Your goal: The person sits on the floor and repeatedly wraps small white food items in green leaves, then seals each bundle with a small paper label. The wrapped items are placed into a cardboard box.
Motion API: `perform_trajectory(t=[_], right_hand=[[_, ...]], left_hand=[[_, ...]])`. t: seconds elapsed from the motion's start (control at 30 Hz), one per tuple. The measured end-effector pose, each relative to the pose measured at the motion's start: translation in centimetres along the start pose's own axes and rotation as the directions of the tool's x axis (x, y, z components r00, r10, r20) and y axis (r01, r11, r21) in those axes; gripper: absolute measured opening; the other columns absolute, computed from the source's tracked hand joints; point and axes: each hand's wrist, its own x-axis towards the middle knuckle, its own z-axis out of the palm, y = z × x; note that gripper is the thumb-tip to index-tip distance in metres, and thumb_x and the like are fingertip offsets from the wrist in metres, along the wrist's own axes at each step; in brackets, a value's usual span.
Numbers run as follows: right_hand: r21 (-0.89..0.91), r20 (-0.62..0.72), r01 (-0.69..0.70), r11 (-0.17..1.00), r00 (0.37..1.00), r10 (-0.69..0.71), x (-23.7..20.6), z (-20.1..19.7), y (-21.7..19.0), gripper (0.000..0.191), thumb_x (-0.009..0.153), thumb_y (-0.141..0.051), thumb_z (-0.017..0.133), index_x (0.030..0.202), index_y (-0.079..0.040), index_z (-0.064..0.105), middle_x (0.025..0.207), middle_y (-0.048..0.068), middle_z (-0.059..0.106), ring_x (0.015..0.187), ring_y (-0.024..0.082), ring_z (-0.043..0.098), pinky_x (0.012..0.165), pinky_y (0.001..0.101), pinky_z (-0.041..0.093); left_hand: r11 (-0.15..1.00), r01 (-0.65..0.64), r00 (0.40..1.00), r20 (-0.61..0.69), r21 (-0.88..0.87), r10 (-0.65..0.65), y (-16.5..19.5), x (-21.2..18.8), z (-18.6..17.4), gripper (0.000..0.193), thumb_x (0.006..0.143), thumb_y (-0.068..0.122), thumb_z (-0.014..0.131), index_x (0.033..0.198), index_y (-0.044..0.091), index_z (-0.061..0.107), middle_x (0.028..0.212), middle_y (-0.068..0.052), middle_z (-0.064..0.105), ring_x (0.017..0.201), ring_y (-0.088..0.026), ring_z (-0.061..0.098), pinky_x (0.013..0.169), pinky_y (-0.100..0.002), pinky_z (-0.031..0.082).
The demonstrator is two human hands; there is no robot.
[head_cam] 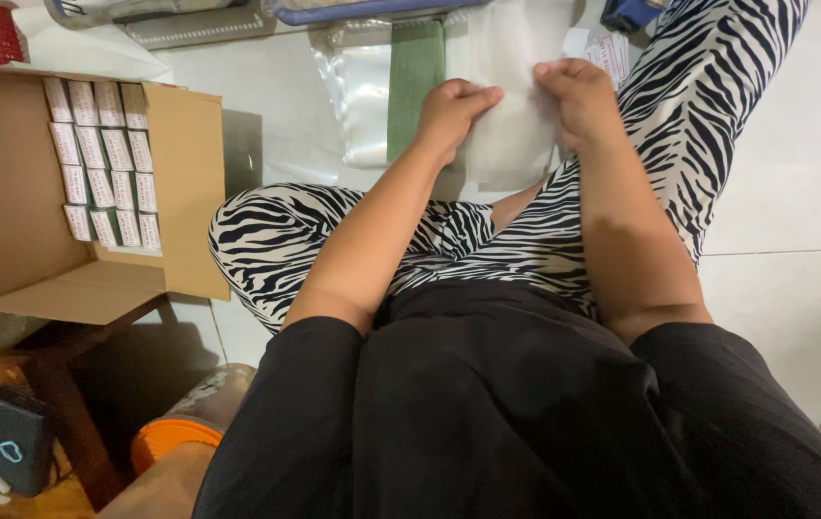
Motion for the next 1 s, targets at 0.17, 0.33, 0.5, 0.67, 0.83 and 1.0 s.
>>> perform_trajectory(t=[0.17,0.33,0.5,0.67,0.83,1.0], right_hand=[[-0.743,0.001,0.259,0.617,0.922,-0.387,0.3,0.9,2.7,0.022,0.101,-0.020,0.078,0.104,0.001,0.074,0.085,0.012,0.071,0.073,0.025,0.068,0.069,0.0373,0.053],[-0.990,0.034,0.087,0.115,0.916,-0.400,-0.3,1.5,3.3,0.028,0.099,-0.028,0.077,0.109,-0.003,0.073,0.104,0.022,0.072,0.097,0.041,0.069,0.087,0.0470,0.053],[-0.857,0.377,0.514,-0.034,0.582,-0.720,-1.4,3.8,2.1,0.053,0.104,-0.029,0.076,0.143,0.000,0.054,0.142,0.022,0.059,0.132,0.040,0.056,0.111,0.0458,0.047],[-0.019,0.478,-0.104,0.994,0.873,0.101,-2.0,6.8,1.2,0.059,0.107,-0.038,0.060,0.153,-0.001,0.049,0.143,0.017,0.061,0.130,0.028,0.060,0.113,0.0425,0.047],[0.030,0.293,-0.363,0.931,0.894,0.339,-0.7,7.4,-1.9,0.048,0.103,-0.035,0.048,0.144,-0.012,0.052,0.132,0.009,0.069,0.113,0.025,0.069,0.096,0.0404,0.056],[0.004,-0.198,0.690,0.724,0.710,-0.676,3.1,6.4,-8.0,0.023,0.118,-0.013,0.054,0.100,-0.001,0.062,0.086,0.003,0.053,0.073,0.015,0.051,0.065,0.0302,0.044]], left_hand=[[1.000,0.016,0.998,-0.067,0.024,-0.014,-0.5,0.0,-1.9,0.033,0.090,0.036,0.078,0.103,0.006,0.074,0.093,-0.004,0.071,0.079,-0.011,0.060,0.071,-0.026,0.050],[0.929,0.094,0.991,-0.059,-0.359,-0.123,-0.6,0.3,-5.7,0.027,0.099,0.030,0.062,0.116,0.010,0.068,0.108,-0.004,0.073,0.094,-0.015,0.068,0.080,-0.032,0.057],[0.901,0.072,0.992,0.127,-0.428,-0.019,-0.1,-1.2,-8.7,0.026,0.108,0.028,0.047,0.114,0.005,0.059,0.113,-0.013,0.075,0.100,-0.024,0.075,0.083,-0.036,0.059],[0.867,0.091,0.961,0.270,-0.491,0.052,-0.4,-1.9,-8.9,0.027,0.110,0.025,0.050,0.120,0.003,0.059,0.112,-0.015,0.073,0.098,-0.025,0.073,0.085,-0.037,0.061],[0.888,0.140,0.983,0.168,-0.438,-0.072,-0.7,-0.7,-8.5,0.037,0.104,0.032,0.056,0.127,0.005,0.058,0.108,-0.010,0.072,0.092,-0.024,0.073,0.076,-0.037,0.061],[0.885,0.169,0.984,0.122,-0.434,-0.128,0.1,-0.3,-9.2,0.040,0.102,0.036,0.055,0.129,0.007,0.055,0.109,-0.011,0.074,0.091,-0.021,0.073,0.073,-0.034,0.058]])
